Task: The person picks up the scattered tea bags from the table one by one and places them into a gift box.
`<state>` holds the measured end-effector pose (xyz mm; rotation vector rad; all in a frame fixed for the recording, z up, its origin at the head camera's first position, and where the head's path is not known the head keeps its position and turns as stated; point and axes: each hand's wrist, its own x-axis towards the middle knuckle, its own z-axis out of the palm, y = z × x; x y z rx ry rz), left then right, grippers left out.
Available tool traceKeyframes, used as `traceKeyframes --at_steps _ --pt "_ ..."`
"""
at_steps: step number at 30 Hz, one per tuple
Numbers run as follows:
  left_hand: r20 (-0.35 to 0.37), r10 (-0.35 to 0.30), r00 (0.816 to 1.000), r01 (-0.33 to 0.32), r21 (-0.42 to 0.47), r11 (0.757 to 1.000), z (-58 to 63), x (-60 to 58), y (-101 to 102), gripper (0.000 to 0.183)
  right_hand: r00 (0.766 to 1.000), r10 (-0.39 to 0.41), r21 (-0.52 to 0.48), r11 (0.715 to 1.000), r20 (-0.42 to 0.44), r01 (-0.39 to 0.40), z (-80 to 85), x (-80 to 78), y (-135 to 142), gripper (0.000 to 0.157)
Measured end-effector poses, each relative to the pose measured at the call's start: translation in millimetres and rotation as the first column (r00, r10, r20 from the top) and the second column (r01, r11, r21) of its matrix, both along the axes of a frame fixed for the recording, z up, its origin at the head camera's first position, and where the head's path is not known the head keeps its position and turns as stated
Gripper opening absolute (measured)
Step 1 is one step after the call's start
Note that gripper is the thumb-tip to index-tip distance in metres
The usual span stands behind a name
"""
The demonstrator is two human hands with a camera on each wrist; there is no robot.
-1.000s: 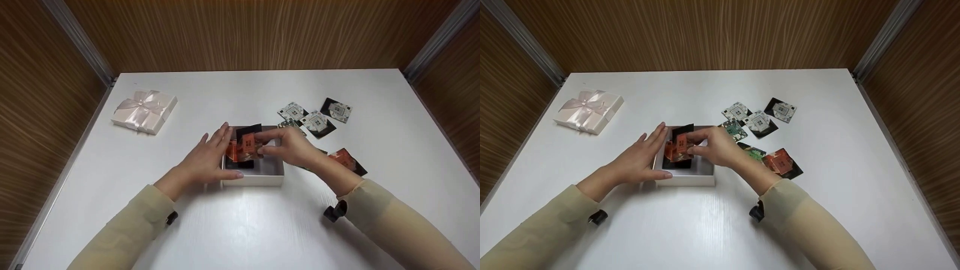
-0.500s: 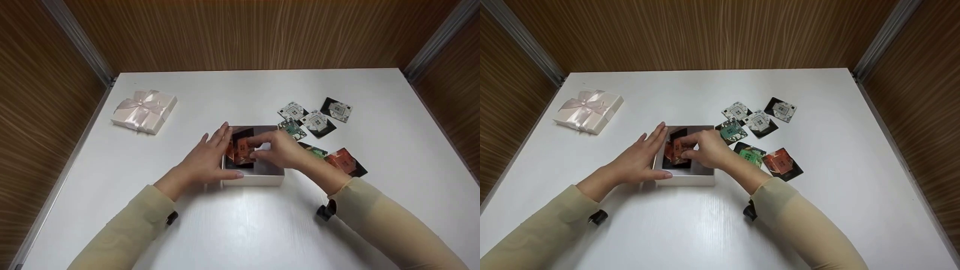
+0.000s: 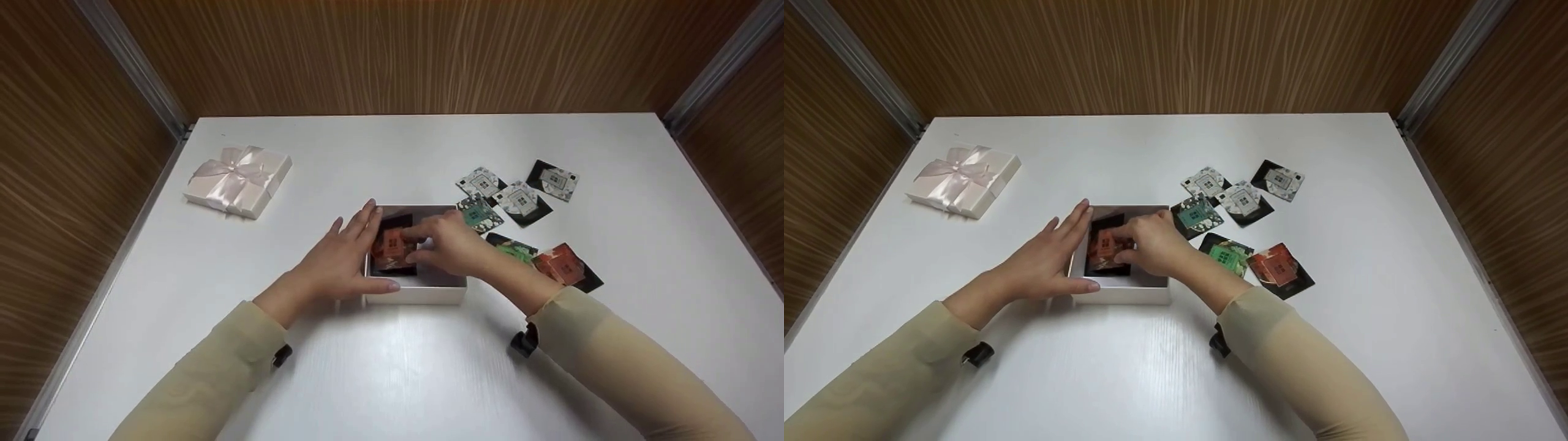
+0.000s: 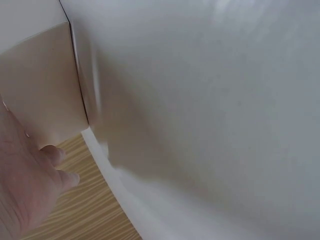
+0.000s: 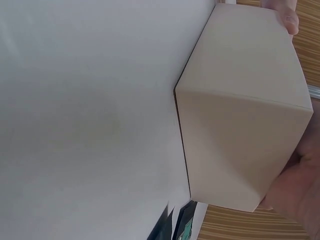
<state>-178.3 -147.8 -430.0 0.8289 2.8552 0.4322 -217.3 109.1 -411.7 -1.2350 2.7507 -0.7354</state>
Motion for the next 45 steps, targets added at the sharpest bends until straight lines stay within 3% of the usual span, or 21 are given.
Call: traceKeyframes --at_steps 21,29,34,39,45 --pt "-0.019 -0.01 1.0 0.01 0.003 1.0 -1.9 -1.2 0.4 0.134 0.996 -0.016 0.199 0.98 -0.083 0.032 -4.2 -2.4 -9.4 0.043" --pt "-0.016 -0.008 1.0 0.008 0.005 1.0 -1.6 -0.8 0.5 0.134 0.998 -0.028 0.022 0.999 -0.049 0.029 -2.6 -2.8 -4.2 0.039" --pt "-0.001 0.003 1.0 -0.003 0.006 1.0 -1.2 -0.7 0.8 0.134 0.999 -0.028 -0.121 0.992 -0.03 0.024 8.1 -2.8 7.7 0.038" --pt "0.014 0.005 1.0 -0.005 0.02 1.0 -0.3 0.6 1.1 0.134 0.992 -0.129 -0.21 0.969 0.016 0.13 27.6 -2.1 35.0 0.04" --pt "0.007 -0.004 1.0 0.004 0.018 1.0 -1.0 0.6 1.4 0.133 0.962 -0.256 -0.268 0.924 0.096 0.273 39.5 -8.7 86.9 0.039"
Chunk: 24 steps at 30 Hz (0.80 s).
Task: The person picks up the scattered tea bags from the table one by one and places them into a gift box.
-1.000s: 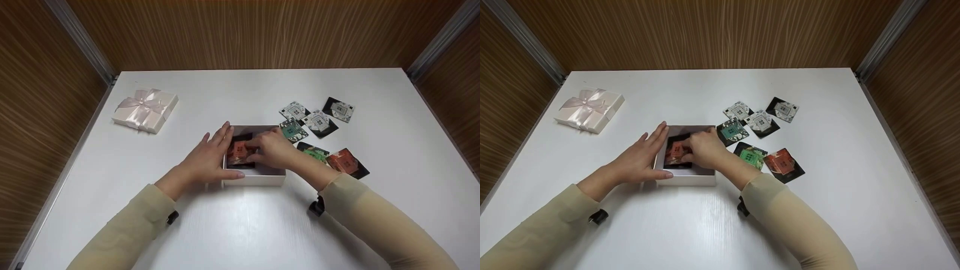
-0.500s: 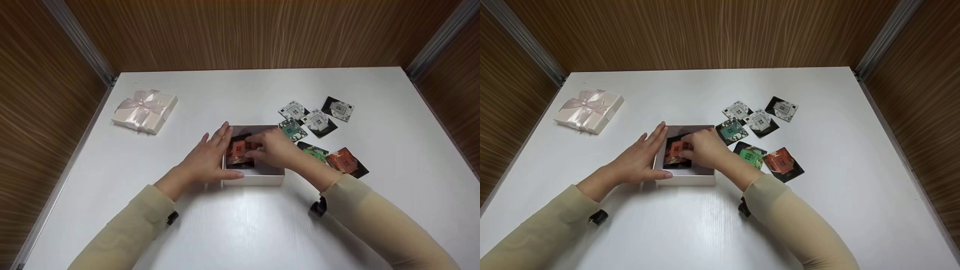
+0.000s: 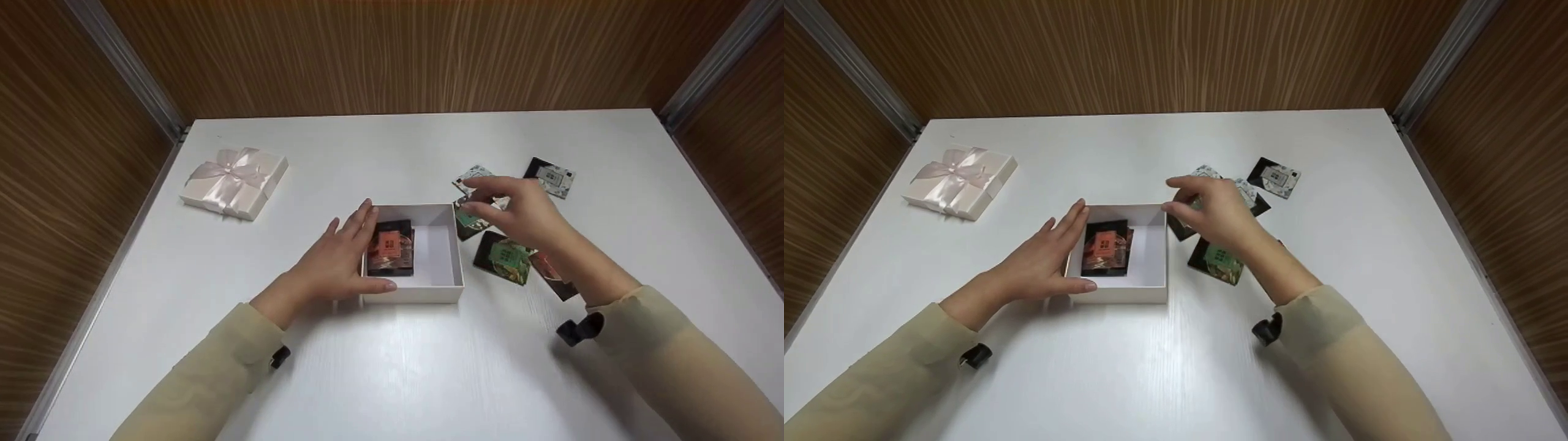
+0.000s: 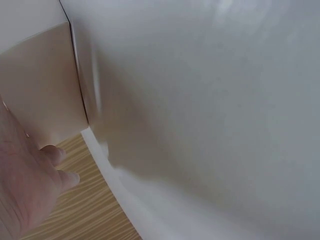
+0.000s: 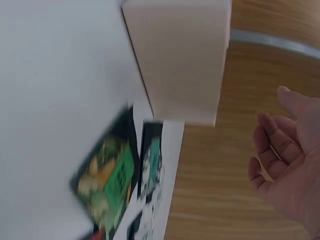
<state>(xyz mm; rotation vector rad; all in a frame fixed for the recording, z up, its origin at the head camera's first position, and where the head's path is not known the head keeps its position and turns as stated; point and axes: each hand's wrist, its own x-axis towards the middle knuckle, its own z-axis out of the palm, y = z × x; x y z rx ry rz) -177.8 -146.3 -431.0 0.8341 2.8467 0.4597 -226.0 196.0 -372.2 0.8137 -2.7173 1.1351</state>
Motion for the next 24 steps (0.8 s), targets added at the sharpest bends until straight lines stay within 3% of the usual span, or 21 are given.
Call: traceKeyframes --at_steps 6,13,19,24 --pt "-0.007 0.002 1.0 -0.002 -0.008 1.0 -0.3 -0.1 -1.4 0.134 0.988 -0.088 -0.018 0.996 0.131 0.091 -0.7 -7.4 54.3 0.038" --pt "-0.003 0.003 1.0 -0.003 -0.006 1.0 -0.2 0.8 -1.7 0.134 0.959 -0.097 -0.027 0.994 0.266 0.108 -17.9 -13.2 114.4 0.044" --pt "-0.01 0.001 1.0 -0.001 -0.007 1.0 0.1 0.7 -0.4 0.134 0.897 -0.151 0.077 0.988 0.415 0.13 -39.1 -11.7 159.8 0.05" --pt "-0.003 -0.001 1.0 0.001 -0.01 1.0 0.6 0.0 0.2 0.134 0.858 -0.107 0.111 0.992 0.502 0.059 -50.4 -7.2 184.2 0.055"
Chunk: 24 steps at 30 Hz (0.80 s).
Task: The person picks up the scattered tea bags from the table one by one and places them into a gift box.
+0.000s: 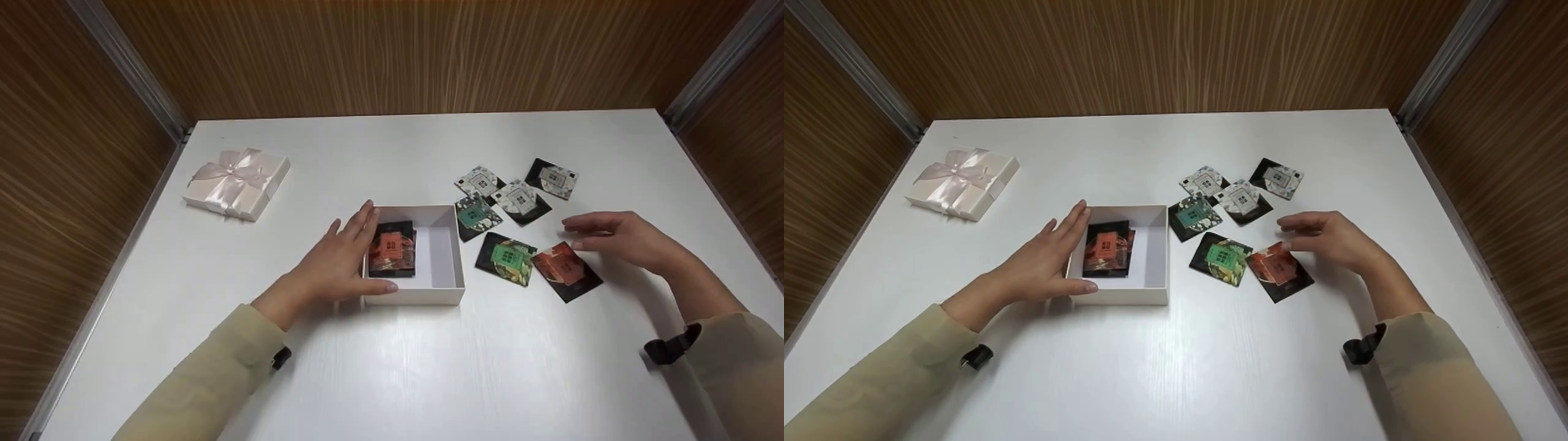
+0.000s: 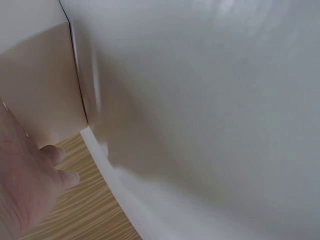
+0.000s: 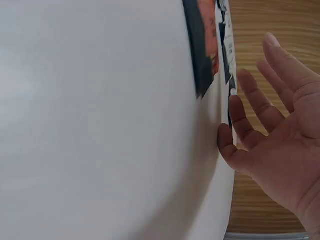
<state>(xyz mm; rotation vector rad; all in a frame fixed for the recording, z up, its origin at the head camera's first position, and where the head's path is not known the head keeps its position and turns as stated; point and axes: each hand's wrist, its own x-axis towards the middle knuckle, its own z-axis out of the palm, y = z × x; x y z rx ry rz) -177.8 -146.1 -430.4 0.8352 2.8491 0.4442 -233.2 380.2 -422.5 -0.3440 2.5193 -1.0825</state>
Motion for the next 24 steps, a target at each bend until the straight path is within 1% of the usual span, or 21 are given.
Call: traceKeyframes --at_steps 2,6,13,17,24 --pt "0.003 0.001 1.0 -0.001 0.0 1.0 -0.1 -0.3 0.3 0.134 0.999 0.022 -0.003 1.0 0.033 -0.021 -2.3 2.4 5.0 0.056" --pt "0.01 0.001 1.0 -0.001 -0.006 1.0 -0.9 -0.2 0.7 0.134 0.995 0.068 0.025 0.997 0.08 -0.07 -3.2 3.6 9.0 0.059" --pt "0.003 -0.001 1.0 0.001 0.001 1.0 -1.2 0.7 -0.3 0.134 0.986 0.096 0.041 0.994 0.134 -0.103 -3.7 3.6 9.7 0.064" --pt "0.003 -0.001 1.0 0.001 0.0 1.0 -0.8 0.4 -0.4 0.134 0.986 0.115 0.044 0.992 0.121 -0.121 -5.2 4.2 8.9 0.064" --pt "-0.001 0.004 1.0 -0.004 -0.008 1.0 0.2 -0.2 -0.2 0.135 0.985 0.157 0.029 0.987 0.069 -0.16 -10.4 6.2 3.4 0.07"
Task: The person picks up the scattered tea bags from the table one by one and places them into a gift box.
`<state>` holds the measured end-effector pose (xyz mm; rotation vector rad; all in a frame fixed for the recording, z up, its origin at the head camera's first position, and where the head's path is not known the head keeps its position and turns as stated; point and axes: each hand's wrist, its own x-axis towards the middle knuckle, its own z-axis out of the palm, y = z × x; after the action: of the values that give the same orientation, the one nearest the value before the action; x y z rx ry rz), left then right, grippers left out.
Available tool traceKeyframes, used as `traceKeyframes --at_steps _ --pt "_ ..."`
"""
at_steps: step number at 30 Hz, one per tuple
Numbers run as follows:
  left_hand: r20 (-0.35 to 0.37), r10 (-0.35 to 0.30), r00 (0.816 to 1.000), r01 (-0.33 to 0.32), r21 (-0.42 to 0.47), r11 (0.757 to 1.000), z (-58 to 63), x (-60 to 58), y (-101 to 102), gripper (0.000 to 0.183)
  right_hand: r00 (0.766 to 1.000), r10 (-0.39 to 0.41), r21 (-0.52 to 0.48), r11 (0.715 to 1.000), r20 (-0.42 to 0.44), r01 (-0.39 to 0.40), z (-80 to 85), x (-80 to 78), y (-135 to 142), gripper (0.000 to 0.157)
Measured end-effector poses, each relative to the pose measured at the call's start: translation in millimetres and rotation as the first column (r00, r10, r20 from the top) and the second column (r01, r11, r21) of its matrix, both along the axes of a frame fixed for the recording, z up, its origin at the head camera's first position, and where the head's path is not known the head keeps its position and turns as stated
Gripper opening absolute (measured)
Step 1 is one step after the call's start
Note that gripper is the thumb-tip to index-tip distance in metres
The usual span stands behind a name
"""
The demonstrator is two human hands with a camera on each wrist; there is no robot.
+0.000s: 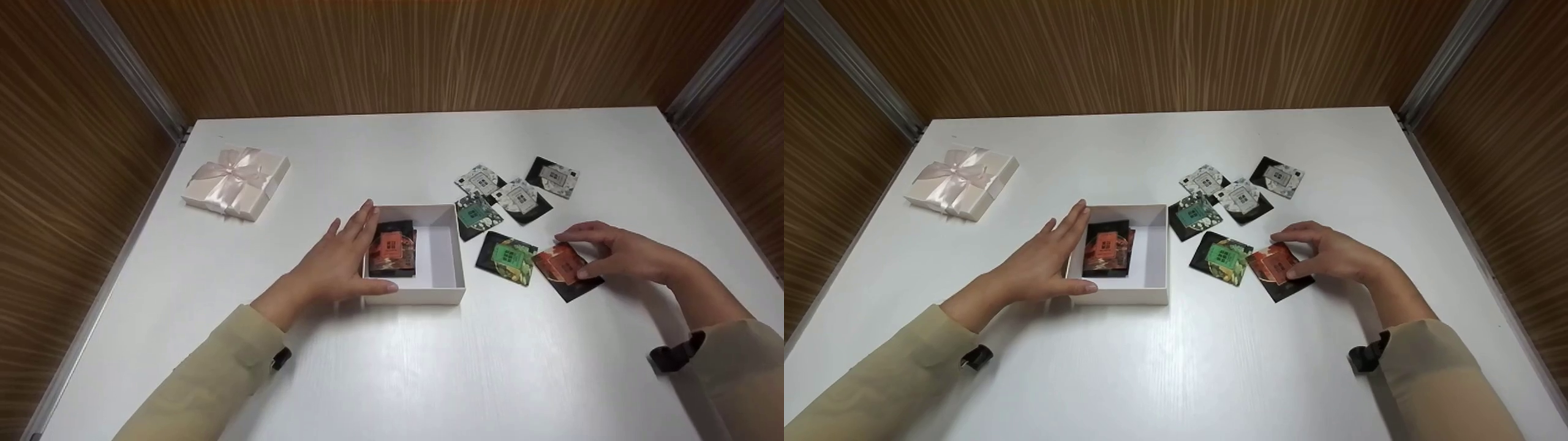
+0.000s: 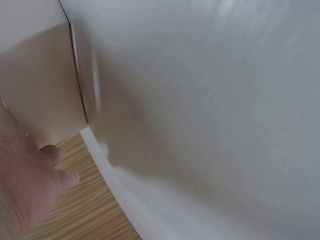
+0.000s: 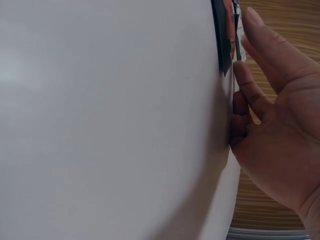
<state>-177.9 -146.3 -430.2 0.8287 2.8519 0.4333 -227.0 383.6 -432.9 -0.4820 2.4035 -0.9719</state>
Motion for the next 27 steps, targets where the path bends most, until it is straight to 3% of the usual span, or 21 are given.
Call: traceKeyframes --at_steps 8,22,27 --pt "-0.005 -0.007 1.0 0.007 0.014 1.0 -1.0 -0.1 0.1 0.134 0.994 0.036 0.028 0.999 -0.108 -0.034 -4.4 4.1 -6.9 0.068" --pt "-0.007 -0.005 1.0 0.005 0.013 1.0 -1.7 -0.4 1.2 0.134 0.997 -0.018 -0.012 1.0 -0.072 0.017 -8.2 2.5 -7.6 0.052" --pt "-0.002 0.002 1.0 -0.002 0.008 1.0 -0.9 0.2 0.3 0.134 0.997 -0.017 -0.022 1.0 -0.071 0.015 -7.3 2.9 -8.1 0.06"
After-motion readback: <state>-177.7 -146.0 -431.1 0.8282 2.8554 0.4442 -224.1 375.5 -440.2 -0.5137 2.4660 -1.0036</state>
